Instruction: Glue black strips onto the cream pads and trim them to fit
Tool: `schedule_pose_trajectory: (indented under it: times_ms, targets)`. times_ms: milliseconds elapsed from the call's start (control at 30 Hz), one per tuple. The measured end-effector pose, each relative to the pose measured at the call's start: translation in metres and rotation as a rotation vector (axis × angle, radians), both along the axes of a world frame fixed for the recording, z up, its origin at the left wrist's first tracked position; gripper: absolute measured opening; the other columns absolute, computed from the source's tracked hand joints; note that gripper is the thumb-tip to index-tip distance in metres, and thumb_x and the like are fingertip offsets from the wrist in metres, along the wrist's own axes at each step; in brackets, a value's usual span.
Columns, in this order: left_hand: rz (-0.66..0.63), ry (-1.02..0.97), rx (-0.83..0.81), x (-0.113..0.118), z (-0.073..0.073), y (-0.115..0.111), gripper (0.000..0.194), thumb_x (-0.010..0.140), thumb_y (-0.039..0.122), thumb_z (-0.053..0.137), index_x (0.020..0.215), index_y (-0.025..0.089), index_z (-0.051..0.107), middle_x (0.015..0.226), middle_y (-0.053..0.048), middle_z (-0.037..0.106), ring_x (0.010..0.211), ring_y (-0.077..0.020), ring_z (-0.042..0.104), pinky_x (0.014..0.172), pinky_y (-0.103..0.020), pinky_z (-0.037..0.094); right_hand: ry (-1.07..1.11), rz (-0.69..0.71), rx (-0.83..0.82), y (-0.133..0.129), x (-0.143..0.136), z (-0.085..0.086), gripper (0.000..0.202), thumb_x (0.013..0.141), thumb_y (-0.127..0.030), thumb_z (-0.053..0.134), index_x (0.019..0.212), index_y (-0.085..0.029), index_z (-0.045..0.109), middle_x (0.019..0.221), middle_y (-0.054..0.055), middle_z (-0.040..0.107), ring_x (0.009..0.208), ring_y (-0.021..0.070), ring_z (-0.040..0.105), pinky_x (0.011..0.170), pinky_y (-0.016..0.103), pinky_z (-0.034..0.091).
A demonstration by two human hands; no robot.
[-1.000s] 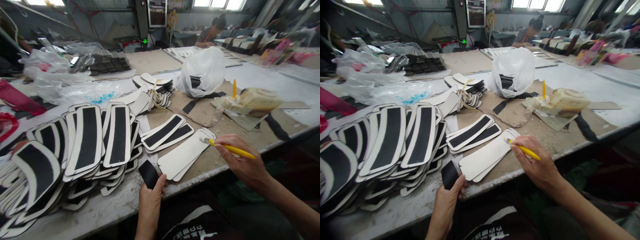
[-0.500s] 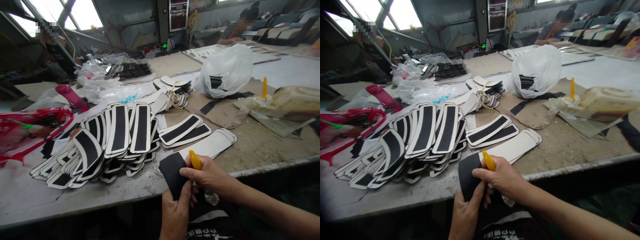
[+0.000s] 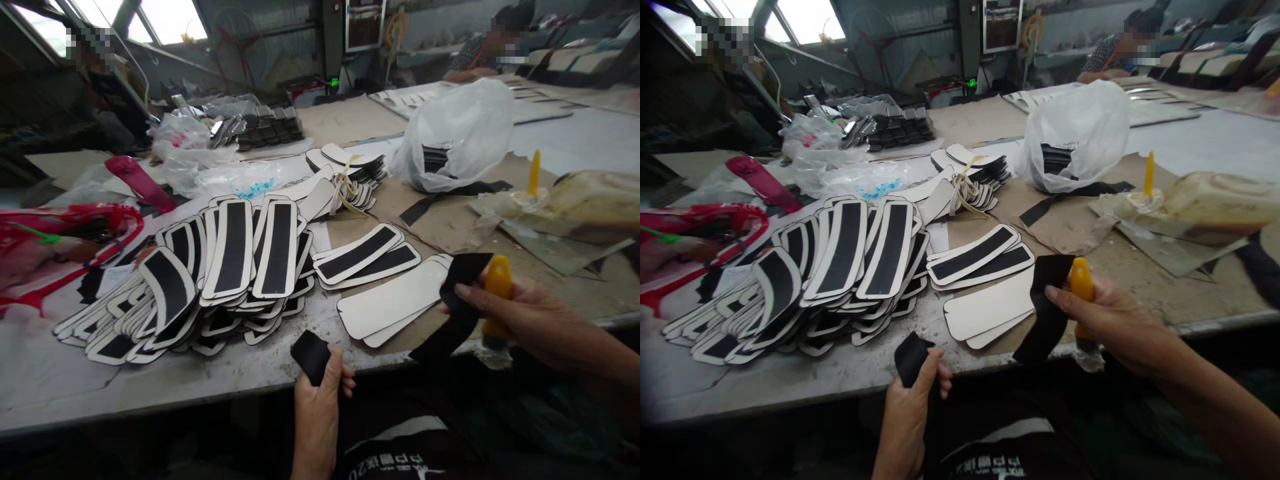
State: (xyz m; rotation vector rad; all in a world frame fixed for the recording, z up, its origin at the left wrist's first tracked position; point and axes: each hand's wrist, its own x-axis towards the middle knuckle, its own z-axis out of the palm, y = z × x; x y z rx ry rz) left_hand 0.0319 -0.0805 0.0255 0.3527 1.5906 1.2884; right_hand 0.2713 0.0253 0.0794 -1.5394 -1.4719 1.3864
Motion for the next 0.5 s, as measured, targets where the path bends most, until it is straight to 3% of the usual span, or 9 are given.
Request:
schedule_pose_trajectory:
  times_ms: [100,200,333,500]
  targets:
    - [-0.037,0.089,0.003,-0.004,-0.002,0.020,0.038,0.070,0.046,0.068,0.085,0.012,0.060,0.058,0.001,0.059,0.050,-0.0091,0.049,0.048,-0.021,0.040,-0.179,0.125,-0.091,0.002,0.011,0.002,0.040,0.073,-0.058,0.061,0.071,-0.018,0.056,0.061,0.001,0.058,0.053,0.0137,0.051,0.045,0.024,0.042]
    - [-0.132,0.151,0.003,-0.006,-0.008,0.037,0.038,0.071,0.044,0.067,0.090,0.012,0.061,0.058,0.002,0.057,0.050,-0.0085,0.047,0.048,-0.020,0.037,-0.313,0.335,-0.064,0.005,0.006,0.004,0.040,0.080,-0.057,0.053,0.066,-0.019,0.051,0.055,-0.002,0.049,0.048,0.0103,0.041,0.044,0.023,0.036]
    - [-0.174,0.164,-0.005,-0.007,-0.015,0.049,0.031,0.073,0.037,0.064,0.089,0.010,0.060,0.052,0.003,0.053,0.048,-0.0091,0.044,0.047,-0.021,0.035,-0.410,0.718,0.096,0.014,-0.025,0.010,0.029,0.090,-0.043,0.042,0.076,-0.020,0.052,0.067,-0.001,0.054,0.059,0.0123,0.047,0.057,0.024,0.038]
    - [-0.211,0.097,-0.013,-0.010,-0.014,0.054,0.030,0.074,0.034,0.063,0.091,0.010,0.058,0.055,0.003,0.053,0.050,-0.0090,0.044,0.048,-0.021,0.036,-0.555,0.936,0.126,0.041,-0.080,0.009,0.021,0.088,-0.035,0.044,0.083,-0.019,0.057,0.072,0.002,0.061,0.063,0.0140,0.052,0.057,0.023,0.035]
